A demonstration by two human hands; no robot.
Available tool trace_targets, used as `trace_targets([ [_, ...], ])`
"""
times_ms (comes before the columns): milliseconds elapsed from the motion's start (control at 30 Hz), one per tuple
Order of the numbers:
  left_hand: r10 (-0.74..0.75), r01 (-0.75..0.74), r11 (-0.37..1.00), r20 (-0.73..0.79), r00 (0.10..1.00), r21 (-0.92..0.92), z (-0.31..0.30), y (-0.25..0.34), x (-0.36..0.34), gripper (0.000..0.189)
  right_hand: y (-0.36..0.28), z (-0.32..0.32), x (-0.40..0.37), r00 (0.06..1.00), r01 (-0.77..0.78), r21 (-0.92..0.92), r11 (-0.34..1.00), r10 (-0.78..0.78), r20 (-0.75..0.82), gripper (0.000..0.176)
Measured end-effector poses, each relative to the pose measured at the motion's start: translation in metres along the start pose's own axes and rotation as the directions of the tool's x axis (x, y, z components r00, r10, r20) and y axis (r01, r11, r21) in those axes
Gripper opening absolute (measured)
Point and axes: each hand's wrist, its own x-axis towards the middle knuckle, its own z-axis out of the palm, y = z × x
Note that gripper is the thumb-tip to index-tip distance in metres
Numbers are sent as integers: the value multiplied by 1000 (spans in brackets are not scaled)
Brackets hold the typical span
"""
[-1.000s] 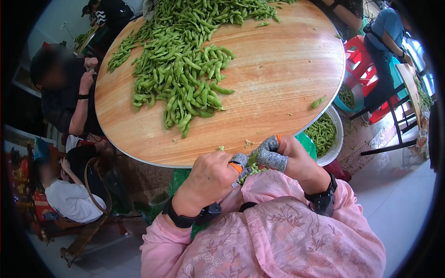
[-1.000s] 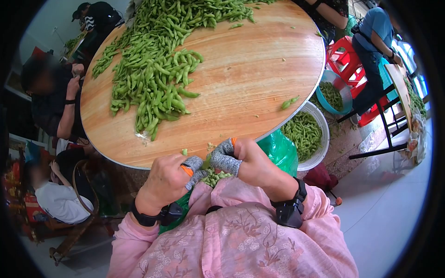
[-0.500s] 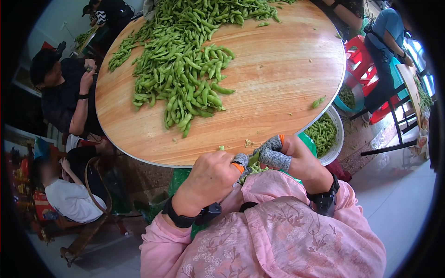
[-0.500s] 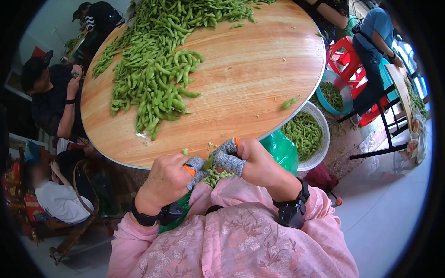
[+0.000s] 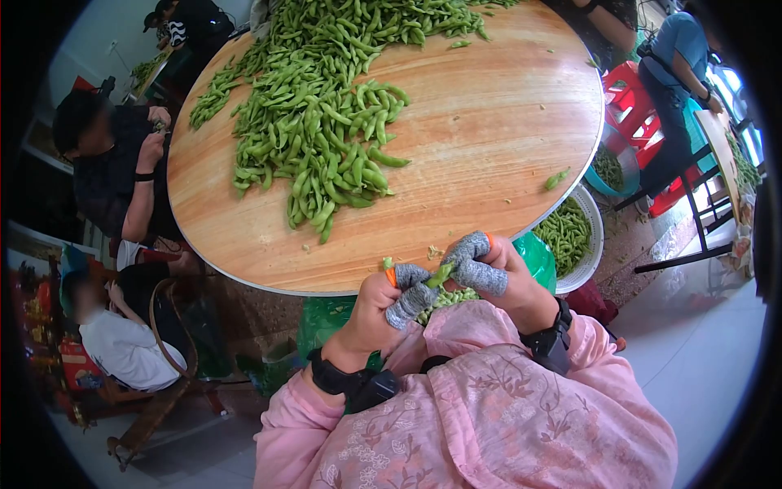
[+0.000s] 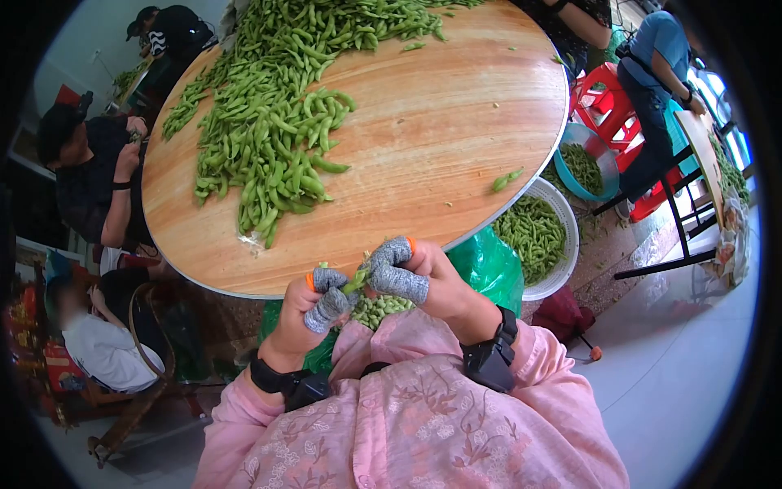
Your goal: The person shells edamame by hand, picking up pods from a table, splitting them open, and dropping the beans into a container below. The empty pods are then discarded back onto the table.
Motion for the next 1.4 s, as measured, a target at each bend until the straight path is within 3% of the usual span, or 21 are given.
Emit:
trace_targets([
  [67,66,-54,984,-72,995,169,1,-6,0,11,-4,0,2,1000,-1,6,1000,1,-11,18],
  [100,66,-53,984,-71,995,168,0,-4,1,11,-11,0,1,994,-111,-44,993,110,-16,19],
  [133,155,-137,930,-24,988,341,0,-1,2,11,-15,0,0,975,-221,-93,971,219,-29,20],
  [167,234,-221,838,37,971,498,0,1,3,10,-16,0,0,975,-223,-94,970,221,-30,20],
  [267,269,-262,795,69,961,547,0,-1,5,10,-19,1,1,969,-235,-103,966,241,50,22],
  [300,269,-261,795,68,961,547,1,1,4,10,-20,4,1,972,-227,-116,967,232,35,22],
  [367,210,-155,902,-95,973,403,6,7,3,9,-17,7,1,975,-218,-129,967,223,21,22],
  [433,159,-117,942,-110,981,314,-1,-2,2,9,-10,8,1,999,-8,-230,973,20,50,21],
  [500,108,-79,972,-121,987,222,-3,-3,3,9,-12,8,3,999,-21,-222,975,27,24,21],
  [600,124,-101,952,-63,990,288,-3,5,6,10,-21,7,6,998,-60,-207,976,65,16,20],
  [667,168,-178,860,65,984,479,-6,3,7,13,-23,8,5,995,-90,-203,975,99,33,20],
  [767,270,-282,796,102,957,535,-3,5,10,16,-24,12,4,987,-152,-151,977,157,19,19],
  [1000,259,-251,748,78,963,614,-4,6,5,13,-22,10,4,970,-230,-192,954,240,32,17],
  [1067,160,-135,922,-40,986,363,-6,6,3,11,-17,11,2,969,-230,-202,952,243,42,17],
  [1100,160,-134,922,-41,986,363,-7,5,3,11,-15,12,2,985,-156,-227,961,168,38,17],
  [1167,40,-32,987,-53,998,157,-10,2,4,13,-15,14,3,995,-82,-250,965,94,37,17],
  [1300,55,-52,979,-7,998,196,-11,11,9,10,-21,13,7,997,-70,-240,968,79,26,16],
  [1367,57,-91,891,88,994,445,-13,18,9,13,-21,12,6,994,-97,-255,962,107,26,16],
  [1400,57,-90,892,88,995,443,-14,16,9,13,-21,12,6,992,-114,-240,964,121,17,16],
])
